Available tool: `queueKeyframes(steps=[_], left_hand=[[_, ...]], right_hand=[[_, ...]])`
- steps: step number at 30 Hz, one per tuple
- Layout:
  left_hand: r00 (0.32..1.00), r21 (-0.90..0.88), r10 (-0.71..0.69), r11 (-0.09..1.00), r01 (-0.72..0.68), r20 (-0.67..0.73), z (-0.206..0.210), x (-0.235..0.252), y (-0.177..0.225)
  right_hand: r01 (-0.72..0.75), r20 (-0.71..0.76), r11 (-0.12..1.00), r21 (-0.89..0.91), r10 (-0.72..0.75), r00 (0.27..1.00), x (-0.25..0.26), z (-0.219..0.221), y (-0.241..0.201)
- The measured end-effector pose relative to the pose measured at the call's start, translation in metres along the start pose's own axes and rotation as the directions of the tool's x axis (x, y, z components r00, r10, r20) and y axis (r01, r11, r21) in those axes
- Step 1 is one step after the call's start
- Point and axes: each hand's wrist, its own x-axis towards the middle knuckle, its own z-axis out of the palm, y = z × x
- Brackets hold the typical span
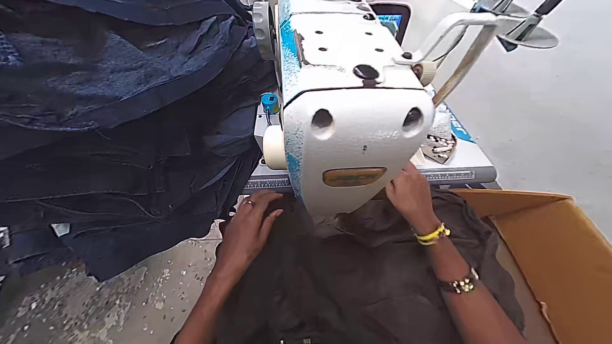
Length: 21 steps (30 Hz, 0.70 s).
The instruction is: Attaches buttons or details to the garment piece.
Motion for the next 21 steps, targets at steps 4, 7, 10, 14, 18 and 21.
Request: queueKeyframes(steps=[4,7,10,14,18,21], left_hand=[[0.983,-0.418,-0.088,0.896,0.149,0.161,0.019,0.007,0.027],[0.951,-0.486,-0.227,0.82,0.302,0.209,0.026,0.016,0.04],[0.937,-0.494,-0.293,0.797,0.348,0.188,0.031,0.017,0.046],[0.94,-0.517,-0.316,0.788,0.335,0.129,0.037,0.015,0.047],[0.935,-0.52,-0.331,0.78,0.348,0.13,0.037,0.02,0.045],[0.927,-0.484,-0.352,0.794,0.367,0.126,0.036,0.022,0.047]], right_hand=[[0.052,0.062,0.987,-0.15,-0.044,0.997,0.023,0.022,0.014],[0.095,0.101,0.974,-0.207,-0.076,0.992,0.029,0.03,0.011],[0.095,-0.012,0.985,-0.143,-0.097,0.995,0.023,0.03,0.011],[0.01,-0.191,0.993,0.115,0.013,0.981,0.006,0.019,0.014],[-0.149,-0.071,0.93,0.335,0.182,0.981,-0.002,-0.007,0.006],[-0.12,-0.052,0.914,0.387,0.151,0.987,-0.004,-0.014,-0.004]])
